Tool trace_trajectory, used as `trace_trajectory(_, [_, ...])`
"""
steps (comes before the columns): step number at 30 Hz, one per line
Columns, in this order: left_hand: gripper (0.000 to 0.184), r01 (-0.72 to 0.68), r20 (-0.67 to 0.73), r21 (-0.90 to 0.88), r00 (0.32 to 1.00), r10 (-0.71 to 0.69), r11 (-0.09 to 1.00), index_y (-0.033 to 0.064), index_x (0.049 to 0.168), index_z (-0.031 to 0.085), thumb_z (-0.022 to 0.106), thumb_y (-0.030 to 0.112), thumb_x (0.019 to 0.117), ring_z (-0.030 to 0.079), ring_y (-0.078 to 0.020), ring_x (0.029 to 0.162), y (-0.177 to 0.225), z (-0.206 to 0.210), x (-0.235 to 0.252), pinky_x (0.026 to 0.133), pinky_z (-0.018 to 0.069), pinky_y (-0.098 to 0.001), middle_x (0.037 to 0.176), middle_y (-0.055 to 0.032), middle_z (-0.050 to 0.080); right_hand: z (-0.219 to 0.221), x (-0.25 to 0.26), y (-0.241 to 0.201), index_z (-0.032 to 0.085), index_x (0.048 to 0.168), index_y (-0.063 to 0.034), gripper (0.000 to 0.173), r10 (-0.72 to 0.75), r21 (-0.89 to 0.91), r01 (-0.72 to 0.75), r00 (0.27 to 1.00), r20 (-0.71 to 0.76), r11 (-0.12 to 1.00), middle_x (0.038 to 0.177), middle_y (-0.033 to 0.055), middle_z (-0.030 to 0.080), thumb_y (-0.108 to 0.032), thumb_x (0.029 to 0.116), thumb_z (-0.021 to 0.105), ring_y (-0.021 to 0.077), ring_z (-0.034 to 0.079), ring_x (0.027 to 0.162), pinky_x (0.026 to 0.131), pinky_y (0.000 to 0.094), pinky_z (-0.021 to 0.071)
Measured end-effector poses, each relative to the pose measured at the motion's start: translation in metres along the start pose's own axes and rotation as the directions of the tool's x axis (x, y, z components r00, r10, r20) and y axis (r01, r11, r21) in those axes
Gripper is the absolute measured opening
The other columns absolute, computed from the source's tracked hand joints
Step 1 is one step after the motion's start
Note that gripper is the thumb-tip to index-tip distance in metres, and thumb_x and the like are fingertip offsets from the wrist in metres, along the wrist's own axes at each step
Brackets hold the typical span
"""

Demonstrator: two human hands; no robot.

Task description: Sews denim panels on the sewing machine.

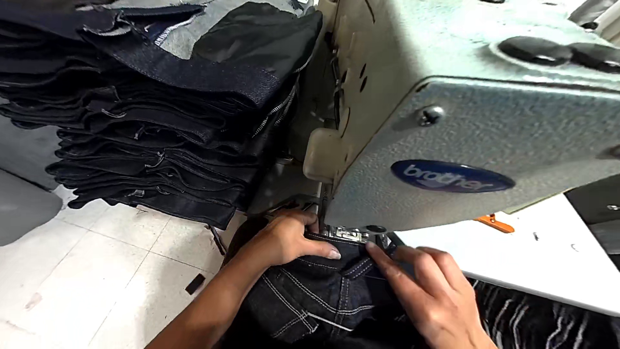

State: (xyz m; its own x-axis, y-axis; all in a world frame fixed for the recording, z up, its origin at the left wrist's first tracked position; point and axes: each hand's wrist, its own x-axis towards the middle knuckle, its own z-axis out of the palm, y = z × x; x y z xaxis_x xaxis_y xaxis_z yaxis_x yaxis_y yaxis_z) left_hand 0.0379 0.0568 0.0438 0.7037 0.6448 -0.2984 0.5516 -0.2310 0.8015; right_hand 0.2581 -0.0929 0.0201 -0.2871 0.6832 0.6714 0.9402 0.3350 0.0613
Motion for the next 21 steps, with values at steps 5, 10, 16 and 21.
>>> trace_trajectory(5, [0.059, 0.044, -0.037, 0.058, 0.998, -0.042, 0.997, 0.0053, 0.115, 0.067, 0.085, 0.048, 0.0793, 0.064, -0.0222, 0.104, 0.004, -0.001, -0.002, 0.095, 0.0508, -0.0449, 0.106, -0.0112, 0.069, 0.006, 0.016, -0.012, 0.073, 0.105, -0.0092, 0.020, 0.101, 0.210, -0.099, 0.995, 0.002, 0.973, 0.092, 0.0082, 0.073, -0.007, 0.1024, 0.053, 0.0146, 0.069, 0.089, 0.081, 0.0200, 0.0542])
trace_trajectory(10, [0.058, 0.034, -0.124, 0.093, 0.992, -0.022, 0.995, 0.0080, 0.113, 0.068, 0.085, 0.051, 0.0780, 0.066, -0.0219, 0.102, 0.005, 0.002, -0.008, 0.093, 0.0517, -0.0459, 0.104, -0.0092, 0.070, 0.010, 0.023, -0.010, 0.068, 0.101, -0.0093, 0.023, 0.326, 0.615, -0.446, 0.895, 0.305, 0.650, 0.080, -0.0055, 0.070, -0.031, 0.1024, 0.059, -0.0051, 0.063, 0.065, 0.058, 0.0116, 0.0537])
trace_trajectory(16, [0.035, -0.150, -0.481, 0.248, 0.838, 0.256, 0.957, 0.0034, 0.107, 0.071, 0.077, 0.033, 0.0887, 0.068, -0.0235, 0.075, 0.009, 0.039, -0.038, 0.068, 0.0595, -0.0409, 0.091, -0.0114, 0.069, 0.017, 0.028, -0.005, 0.076, 0.091, -0.0143, 0.013, 0.256, 0.457, -0.328, 0.943, 0.214, 0.827, 0.084, -0.0013, 0.074, -0.021, 0.0909, 0.065, 0.0025, 0.068, 0.082, 0.078, 0.0149, 0.0529])
trace_trajectory(21, [0.018, -0.293, -0.353, -0.368, 0.922, 0.159, 0.882, -0.0031, 0.104, 0.069, 0.060, 0.012, 0.1014, 0.073, -0.0105, 0.069, 0.011, 0.067, -0.062, 0.065, 0.0634, -0.0263, 0.086, -0.0088, 0.073, 0.019, 0.030, -0.008, 0.075, 0.093, -0.0195, 0.013, 0.193, 0.378, -0.240, 0.968, 0.158, 0.894, 0.088, 0.0012, 0.073, -0.022, 0.0939, 0.062, 0.0069, 0.066, 0.092, 0.085, 0.0152, 0.0485])
